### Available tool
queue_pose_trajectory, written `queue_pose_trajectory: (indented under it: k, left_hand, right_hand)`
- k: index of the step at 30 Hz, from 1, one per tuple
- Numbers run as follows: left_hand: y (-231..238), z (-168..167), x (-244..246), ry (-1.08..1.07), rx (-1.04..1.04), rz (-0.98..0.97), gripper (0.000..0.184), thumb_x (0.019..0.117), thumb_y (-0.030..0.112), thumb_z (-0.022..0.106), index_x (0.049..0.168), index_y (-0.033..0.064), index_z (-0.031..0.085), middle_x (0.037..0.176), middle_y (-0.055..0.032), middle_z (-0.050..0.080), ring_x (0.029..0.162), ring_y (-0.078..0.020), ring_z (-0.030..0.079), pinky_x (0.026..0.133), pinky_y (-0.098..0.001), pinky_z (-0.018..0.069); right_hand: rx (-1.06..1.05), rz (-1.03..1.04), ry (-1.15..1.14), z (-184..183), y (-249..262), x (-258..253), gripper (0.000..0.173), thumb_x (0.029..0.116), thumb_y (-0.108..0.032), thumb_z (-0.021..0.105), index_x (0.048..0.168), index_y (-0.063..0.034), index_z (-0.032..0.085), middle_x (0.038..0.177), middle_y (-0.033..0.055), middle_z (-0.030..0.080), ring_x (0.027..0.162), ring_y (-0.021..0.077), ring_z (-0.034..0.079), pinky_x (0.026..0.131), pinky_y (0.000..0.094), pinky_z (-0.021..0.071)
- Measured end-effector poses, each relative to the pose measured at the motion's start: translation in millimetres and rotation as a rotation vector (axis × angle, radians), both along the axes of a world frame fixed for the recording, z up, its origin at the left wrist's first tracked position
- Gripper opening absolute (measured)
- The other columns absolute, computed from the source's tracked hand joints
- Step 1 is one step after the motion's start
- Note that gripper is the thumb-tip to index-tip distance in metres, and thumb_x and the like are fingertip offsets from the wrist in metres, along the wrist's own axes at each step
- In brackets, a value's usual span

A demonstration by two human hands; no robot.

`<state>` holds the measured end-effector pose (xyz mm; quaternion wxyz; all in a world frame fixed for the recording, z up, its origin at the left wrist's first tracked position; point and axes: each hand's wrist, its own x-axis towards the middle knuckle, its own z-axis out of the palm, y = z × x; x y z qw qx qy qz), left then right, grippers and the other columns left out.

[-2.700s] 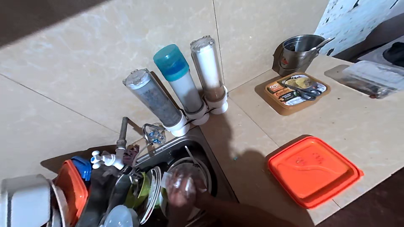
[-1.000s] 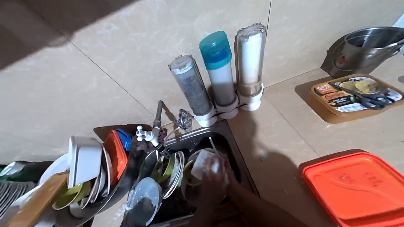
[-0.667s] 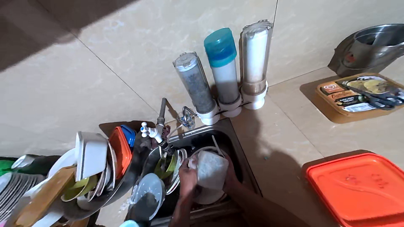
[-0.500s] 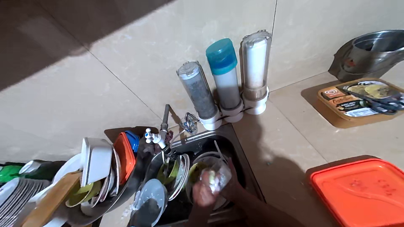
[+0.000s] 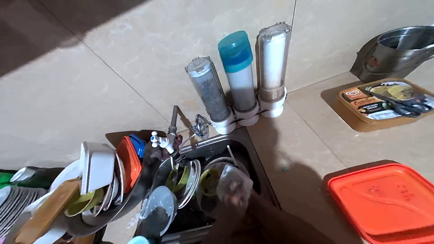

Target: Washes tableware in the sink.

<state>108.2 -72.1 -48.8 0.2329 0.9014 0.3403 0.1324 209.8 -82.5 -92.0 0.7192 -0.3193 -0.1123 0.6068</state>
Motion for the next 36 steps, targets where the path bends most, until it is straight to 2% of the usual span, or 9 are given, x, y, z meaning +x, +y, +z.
queue_pose_trajectory:
  k: [2, 6, 9, 13, 17, 21, 26, 33, 36]
  left_hand:
    - [17.6, 12.2, 11.8, -0.036, -0.235, 0.191, 0.033, 0.1000, 0.011, 0.059, 0.123, -0.0119, 0.066, 0.115, -0.0280, 0.070, 0.112, -0.0343, 0.068, 0.103, -0.0468, 0.0509]
    - [44.6, 20.5, 23.8, -0.283, -0.657, 0.370, 0.047, 0.1126, 0.027, 0.035, 0.145, -0.0044, 0.048, 0.136, -0.0220, 0.059, 0.124, -0.0220, 0.058, 0.109, -0.0398, 0.0463]
    - [55.1, 11.2, 7.5, 0.021, -0.438, -0.039, 0.075, 0.0925, 0.018, 0.066, 0.153, -0.0111, 0.032, 0.152, -0.0308, 0.045, 0.144, -0.0339, 0.044, 0.121, -0.0448, 0.0330]
    - [36.9, 36.3, 8.4, 0.550, -0.138, -0.094, 0.045, 0.1007, 0.015, 0.060, 0.143, -0.0012, 0.056, 0.139, -0.0266, 0.060, 0.134, -0.0422, 0.054, 0.115, -0.0527, 0.0398]
    - [31.6, 28.7, 11.2, 0.135, -0.216, 0.046, 0.031, 0.1025, 0.013, 0.056, 0.121, -0.0085, 0.068, 0.113, -0.0272, 0.071, 0.112, -0.0374, 0.068, 0.102, -0.0506, 0.0502]
    - [40.1, 16.7, 17.7, -0.375, -0.579, 0.245, 0.038, 0.1088, 0.012, 0.041, 0.135, -0.0136, 0.053, 0.133, -0.0227, 0.060, 0.124, -0.0161, 0.056, 0.110, -0.0303, 0.0419]
    - [44.6, 13.3, -11.9, 0.320, -0.157, -0.187, 0.063, 0.0977, 0.024, 0.066, 0.152, -0.0018, 0.045, 0.148, -0.0274, 0.053, 0.141, -0.0414, 0.049, 0.119, -0.0528, 0.0354]
    - [25.3, 25.5, 1.1, -0.644, -0.765, 0.476, 0.036, 0.1112, 0.017, 0.037, 0.136, -0.0052, 0.051, 0.111, -0.0094, 0.067, 0.096, -0.0076, 0.067, 0.089, -0.0287, 0.0574]
    - [15.3, 0.3, 4.5, -0.748, -0.686, 0.376, 0.042, 0.1023, 0.014, 0.044, 0.138, -0.0088, 0.041, 0.114, -0.0071, 0.066, 0.101, -0.0024, 0.066, 0.090, -0.0225, 0.0565]
  right_hand:
    - [0.064, -0.057, 0.165, -20.1, 24.2, -3.6, 0.071, 0.1081, -0.055, 0.007, 0.129, -0.0072, 0.056, 0.104, 0.0040, 0.072, 0.095, 0.0095, 0.068, 0.083, 0.0304, 0.0588]
    - [0.134, 0.055, 0.014, -26.9, 20.9, -0.2, 0.066, 0.1080, -0.054, 0.016, 0.145, -0.0068, 0.044, 0.124, 0.0078, 0.064, 0.111, 0.0140, 0.063, 0.094, 0.0369, 0.0554]
    - [0.288, 0.104, 0.162, -33.6, 23.9, -0.2, 0.052, 0.1088, -0.050, 0.027, 0.130, -0.0119, 0.055, 0.111, 0.0012, 0.069, 0.102, 0.0094, 0.066, 0.089, 0.0317, 0.0576]
    - [0.142, 0.066, 0.180, -26.3, 26.0, -1.2, 0.056, 0.1097, -0.050, 0.018, 0.128, -0.0123, 0.055, 0.103, 0.0019, 0.070, 0.094, 0.0099, 0.068, 0.081, 0.0309, 0.0582]
    - [0.096, 0.093, 0.234, -18.4, 25.4, -1.3, 0.077, 0.1042, -0.064, 0.007, 0.122, -0.0103, 0.060, 0.099, 0.0029, 0.073, 0.093, 0.0111, 0.070, 0.082, 0.0325, 0.0592]
    - [0.144, 0.083, 0.086, -14.9, 17.3, -0.7, 0.059, 0.1108, -0.046, 0.013, 0.134, -0.0068, 0.051, 0.109, 0.0025, 0.068, 0.100, 0.0076, 0.066, 0.087, 0.0289, 0.0576]
    - [-0.216, 0.275, 0.023, 37.7, -16.5, 21.4, 0.038, 0.1124, -0.011, 0.017, 0.130, 0.0038, 0.048, 0.101, 0.0099, 0.058, 0.084, 0.0086, 0.056, 0.077, 0.0219, 0.0482]
    - [0.016, 0.157, 0.005, -26.7, 27.0, -1.8, 0.063, 0.1099, -0.051, 0.014, 0.144, -0.0091, 0.045, 0.120, 0.0090, 0.067, 0.107, 0.0152, 0.067, 0.090, 0.0370, 0.0580]
    - [-0.020, 0.262, -0.182, 7.1, 2.1, 12.2, 0.046, 0.1134, -0.021, 0.017, 0.150, 0.0016, 0.034, 0.132, 0.0170, 0.059, 0.116, 0.0171, 0.062, 0.099, 0.0337, 0.0530]
